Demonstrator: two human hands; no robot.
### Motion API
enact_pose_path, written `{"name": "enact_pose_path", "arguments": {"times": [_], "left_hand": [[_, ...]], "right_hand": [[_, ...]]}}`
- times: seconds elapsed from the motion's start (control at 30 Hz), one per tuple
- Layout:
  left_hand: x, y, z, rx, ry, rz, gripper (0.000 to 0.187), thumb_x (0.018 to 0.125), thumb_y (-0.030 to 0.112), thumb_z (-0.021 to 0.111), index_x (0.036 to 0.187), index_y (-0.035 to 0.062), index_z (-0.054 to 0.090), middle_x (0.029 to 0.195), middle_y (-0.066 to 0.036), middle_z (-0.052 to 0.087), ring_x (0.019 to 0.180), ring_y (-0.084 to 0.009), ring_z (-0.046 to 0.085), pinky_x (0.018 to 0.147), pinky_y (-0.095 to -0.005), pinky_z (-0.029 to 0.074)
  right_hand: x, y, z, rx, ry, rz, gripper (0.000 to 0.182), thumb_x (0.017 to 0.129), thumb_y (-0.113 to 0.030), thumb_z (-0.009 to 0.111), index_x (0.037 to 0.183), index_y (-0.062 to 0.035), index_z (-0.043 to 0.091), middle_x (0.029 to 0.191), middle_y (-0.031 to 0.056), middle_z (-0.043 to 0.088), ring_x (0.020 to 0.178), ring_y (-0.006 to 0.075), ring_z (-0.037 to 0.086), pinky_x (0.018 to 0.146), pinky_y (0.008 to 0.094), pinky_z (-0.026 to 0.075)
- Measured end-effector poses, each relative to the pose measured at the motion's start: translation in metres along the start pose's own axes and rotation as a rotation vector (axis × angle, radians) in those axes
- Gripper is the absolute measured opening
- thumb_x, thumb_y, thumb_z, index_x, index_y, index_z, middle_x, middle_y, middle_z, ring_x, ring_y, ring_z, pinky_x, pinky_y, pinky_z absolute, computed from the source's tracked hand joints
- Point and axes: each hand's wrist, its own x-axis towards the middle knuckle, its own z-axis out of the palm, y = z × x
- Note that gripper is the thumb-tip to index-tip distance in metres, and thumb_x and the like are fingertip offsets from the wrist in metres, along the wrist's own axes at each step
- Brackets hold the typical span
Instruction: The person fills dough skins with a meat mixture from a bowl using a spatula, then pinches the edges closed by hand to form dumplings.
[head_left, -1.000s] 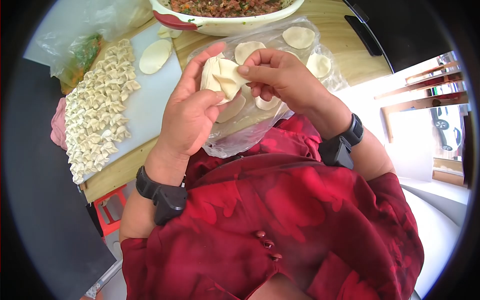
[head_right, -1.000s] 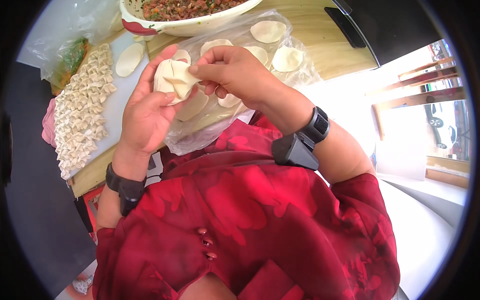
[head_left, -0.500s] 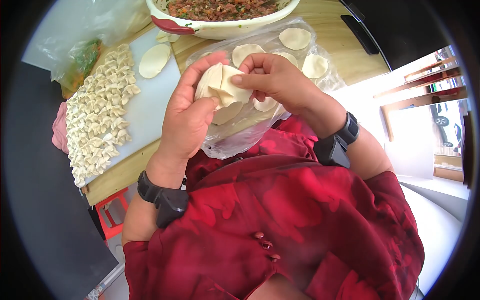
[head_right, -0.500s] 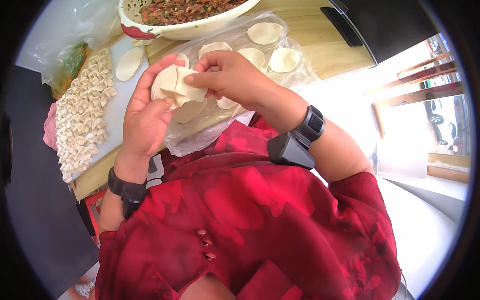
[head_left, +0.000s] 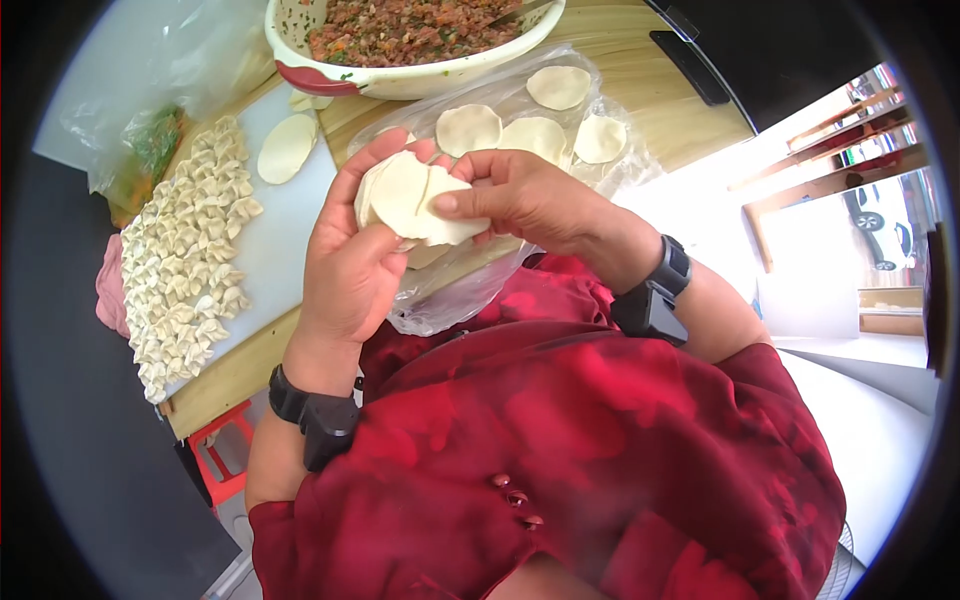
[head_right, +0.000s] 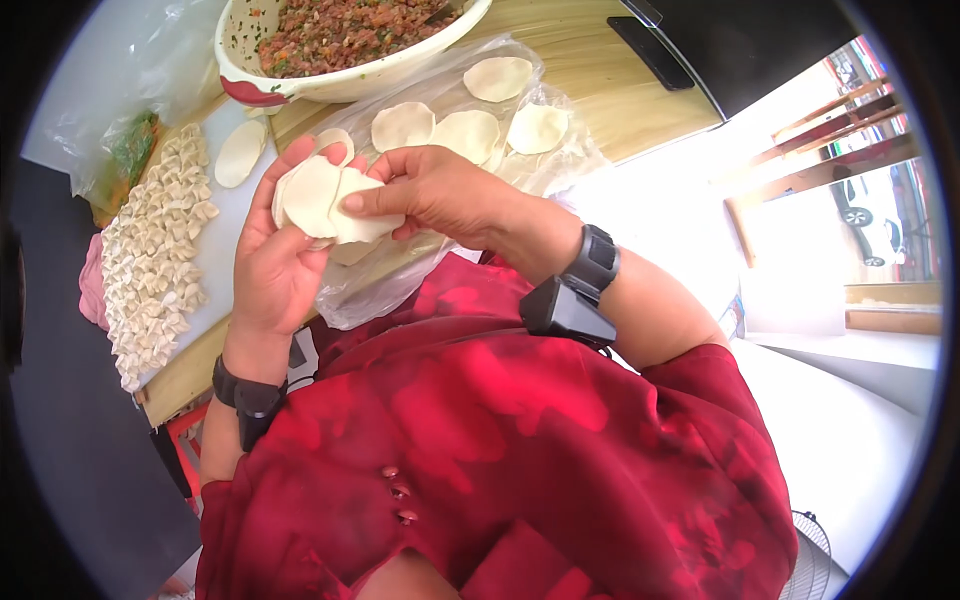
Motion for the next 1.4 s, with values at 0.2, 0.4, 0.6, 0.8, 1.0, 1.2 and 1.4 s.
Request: {"name": "enact_pose_path", "arguments": {"times": [0.2, 0.4, 0.6, 0.8, 1.0, 1.2, 1.4], "left_hand": [[-0.003, 0.006, -0.015, -0.123, 0.055, 0.058, 0.065, 0.080, -0.017, 0.039, 0.143, 0.0024, 0.040, 0.143, -0.022, 0.045, 0.137, -0.0383, 0.041, 0.113, -0.0465, 0.039], [-0.003, 0.013, -0.024, -0.249, 0.111, 0.083, 0.068, 0.078, -0.015, 0.039, 0.145, 0.0014, 0.037, 0.146, -0.025, 0.042, 0.138, -0.0422, 0.037, 0.115, -0.0486, 0.036], [-0.007, 0.014, -0.037, -0.226, 0.144, -0.001, 0.066, 0.079, -0.009, 0.039, 0.144, -0.0041, 0.034, 0.145, -0.028, 0.041, 0.137, -0.0430, 0.038, 0.114, -0.0474, 0.036], [-0.005, 0.011, -0.030, -0.156, 0.129, -0.111, 0.062, 0.081, -0.009, 0.039, 0.142, -0.0041, 0.036, 0.141, -0.028, 0.045, 0.131, -0.0416, 0.047, 0.109, -0.0475, 0.044], [-0.007, 0.017, -0.023, -0.049, 0.128, -0.162, 0.060, 0.086, -0.008, 0.040, 0.146, -0.0011, 0.032, 0.143, -0.027, 0.043, 0.131, -0.0413, 0.047, 0.104, -0.0509, 0.048], [0.001, 0.011, -0.015, 0.056, 0.090, -0.178, 0.056, 0.090, -0.007, 0.044, 0.145, 0.0024, 0.036, 0.140, -0.024, 0.048, 0.126, -0.0357, 0.053, 0.102, -0.0475, 0.050], [0.009, 0.007, 0.000, 0.373, 0.095, -0.107, 0.058, 0.089, -0.010, 0.046, 0.144, 0.0052, 0.040, 0.135, -0.014, 0.052, 0.121, -0.0228, 0.056, 0.102, -0.0382, 0.050]], "right_hand": [[-0.006, -0.004, -0.008, 0.000, -0.042, 0.010, 0.022, 0.084, -0.019, 0.076, 0.094, -0.0051, 0.063, 0.085, 0.0013, 0.064, 0.073, 0.0095, 0.060, 0.066, 0.0228, 0.050], [-0.016, -0.008, -0.032, -0.003, -0.143, 0.056, 0.020, 0.092, -0.014, 0.067, 0.109, -0.0029, 0.064, 0.094, -0.0003, 0.069, 0.080, 0.0059, 0.063, 0.070, 0.0180, 0.048], [-0.024, -0.041, -0.064, -0.417, 0.163, -0.126, 0.021, 0.094, -0.024, 0.066, 0.106, -0.0067, 0.065, 0.090, -0.0013, 0.067, 0.074, 0.0047, 0.062, 0.064, 0.0210, 0.051], [0.031, -0.054, -0.094, -0.487, 0.305, -0.161, 0.032, 0.092, -0.029, 0.067, 0.114, -0.0057, 0.066, 0.094, 0.0043, 0.069, 0.077, 0.0112, 0.065, 0.064, 0.0253, 0.054], [0.026, -0.041, -0.100, -1.078, 0.596, -0.366, 0.037, 0.091, -0.029, 0.067, 0.118, -0.0037, 0.064, 0.099, 0.0103, 0.071, 0.080, 0.0169, 0.067, 0.070, 0.0288, 0.054], [0.003, -0.049, -0.042, -1.056, 0.402, -0.448, 0.027, 0.088, -0.028, 0.072, 0.098, -0.0023, 0.069, 0.088, 0.0063, 0.070, 0.074, 0.0140, 0.064, 0.070, 0.0284, 0.052], [0.007, -0.035, 0.026, -0.835, 0.113, -0.420, 0.023, 0.085, -0.023, 0.078, 0.082, -0.0046, 0.064, 0.073, -0.0021, 0.062, 0.068, 0.0046, 0.056, 0.062, 0.0219, 0.046]]}}
